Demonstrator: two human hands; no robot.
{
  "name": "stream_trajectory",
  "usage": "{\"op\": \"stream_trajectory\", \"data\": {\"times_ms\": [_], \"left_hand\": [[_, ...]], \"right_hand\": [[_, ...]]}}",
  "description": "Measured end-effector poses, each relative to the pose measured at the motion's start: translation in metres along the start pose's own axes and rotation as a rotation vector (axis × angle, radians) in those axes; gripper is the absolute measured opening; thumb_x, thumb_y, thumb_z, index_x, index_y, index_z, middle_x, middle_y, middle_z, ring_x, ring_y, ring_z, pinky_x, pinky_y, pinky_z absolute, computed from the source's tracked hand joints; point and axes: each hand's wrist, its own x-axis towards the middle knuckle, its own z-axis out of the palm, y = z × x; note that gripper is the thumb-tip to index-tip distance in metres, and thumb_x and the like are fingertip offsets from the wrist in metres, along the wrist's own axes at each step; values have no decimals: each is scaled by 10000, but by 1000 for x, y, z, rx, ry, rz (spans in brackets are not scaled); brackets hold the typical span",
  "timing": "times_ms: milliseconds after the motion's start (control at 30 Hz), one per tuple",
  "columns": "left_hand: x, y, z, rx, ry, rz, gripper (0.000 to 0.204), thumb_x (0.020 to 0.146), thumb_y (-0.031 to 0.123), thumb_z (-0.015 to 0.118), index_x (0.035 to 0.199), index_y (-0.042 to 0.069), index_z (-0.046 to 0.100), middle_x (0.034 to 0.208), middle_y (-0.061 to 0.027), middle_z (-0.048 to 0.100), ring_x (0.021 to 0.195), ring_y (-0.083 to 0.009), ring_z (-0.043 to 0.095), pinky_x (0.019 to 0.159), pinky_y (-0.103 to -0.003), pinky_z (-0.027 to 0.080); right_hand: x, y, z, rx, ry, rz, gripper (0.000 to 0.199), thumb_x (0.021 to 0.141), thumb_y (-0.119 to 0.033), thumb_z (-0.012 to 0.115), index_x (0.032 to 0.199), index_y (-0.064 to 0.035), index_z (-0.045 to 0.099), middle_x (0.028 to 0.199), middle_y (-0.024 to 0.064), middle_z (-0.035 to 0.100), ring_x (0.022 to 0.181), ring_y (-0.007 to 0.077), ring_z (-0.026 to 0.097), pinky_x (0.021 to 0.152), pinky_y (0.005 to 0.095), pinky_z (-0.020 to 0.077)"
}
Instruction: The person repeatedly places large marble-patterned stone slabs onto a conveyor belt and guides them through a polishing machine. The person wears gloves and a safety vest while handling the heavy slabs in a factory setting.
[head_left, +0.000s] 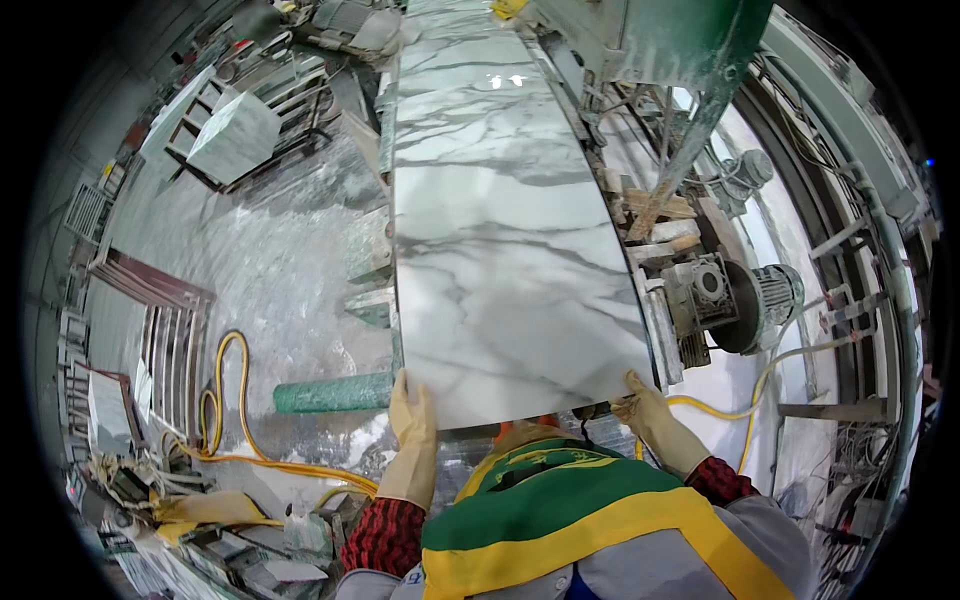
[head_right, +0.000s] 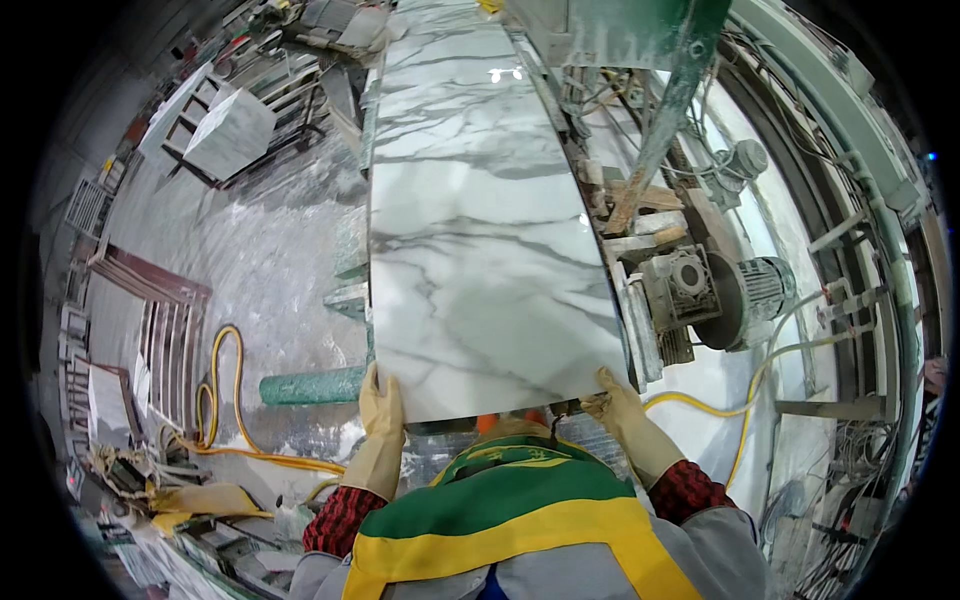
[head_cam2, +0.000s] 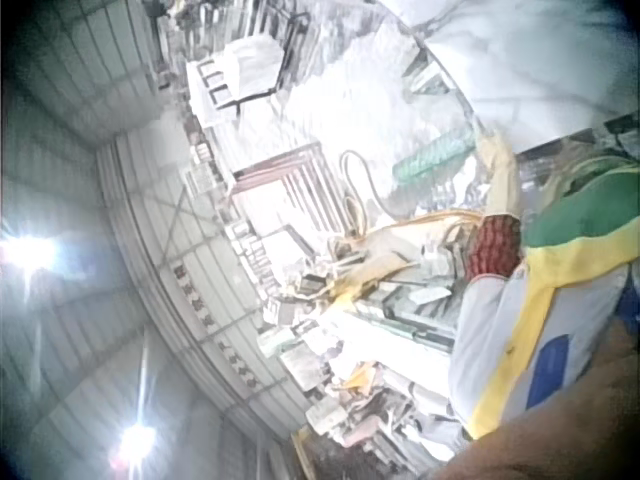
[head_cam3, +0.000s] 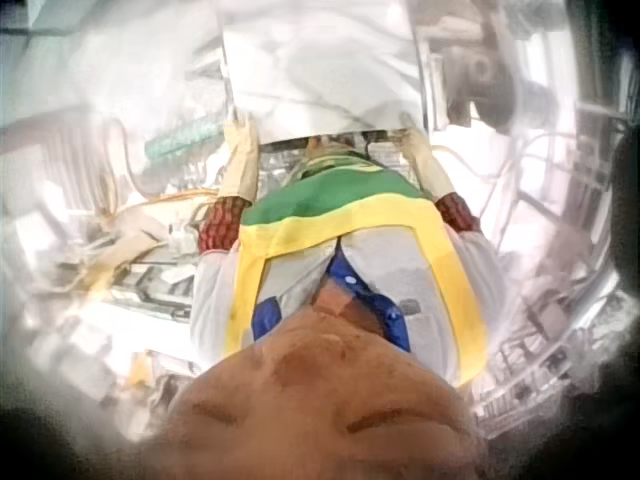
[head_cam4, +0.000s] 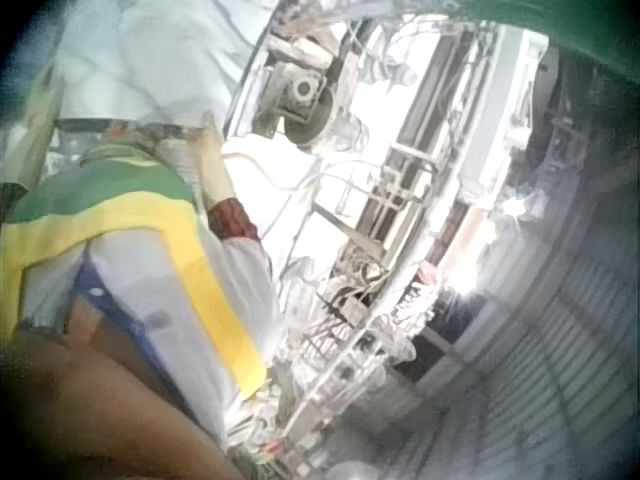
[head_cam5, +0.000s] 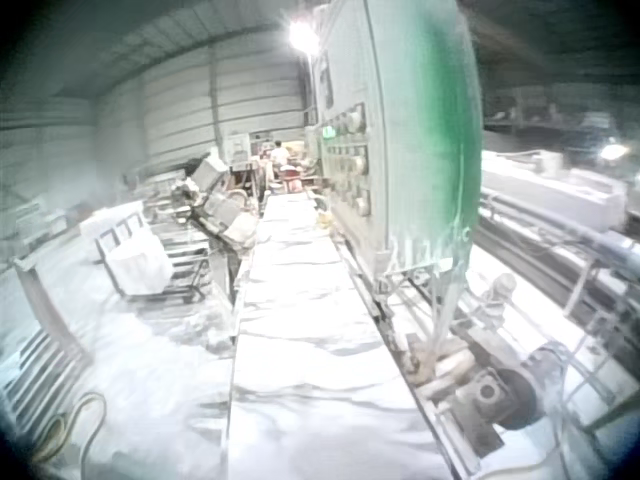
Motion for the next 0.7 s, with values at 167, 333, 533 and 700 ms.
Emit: {"op": "stream_trajectory", "data": {"times_ms": [167,333,533,700], "left_hand": [[7,63,-26,529,-100,867,760,1010,295,787,1663,14,517,1687,-289,526,1555,-484,496,1313,-557,377],[29,94,-1,700,-391,882,707,1058,353,694,1669,53,503,1703,-276,494,1578,-515,432,1330,-589,323],[36,106,27,803,-351,865,666,1058,360,682,1647,93,523,1702,-210,520,1582,-457,447,1346,-572,304],[38,97,29,813,-305,853,660,1036,354,725,1626,123,543,1691,-167,544,1578,-421,468,1345,-569,318]], "right_hand": [[-43,-70,3,-622,-114,193,735,1064,-549,761,1285,150,704,1126,309,816,858,309,825,792,396,685],[-56,-87,29,-778,-111,-292,515,1113,-424,711,1100,86,787,1005,202,841,864,270,810,802,377,654],[14,-90,94,-1624,-14,-1300,574,1082,-341,648,1553,-16,591,1636,242,567,1499,450,529,1322,530,360],[37,-88,111,-1730,39,-1174,756,1073,-419,628,1712,-56,450,1759,264,435,1620,489,402,1373,554,279]]}}
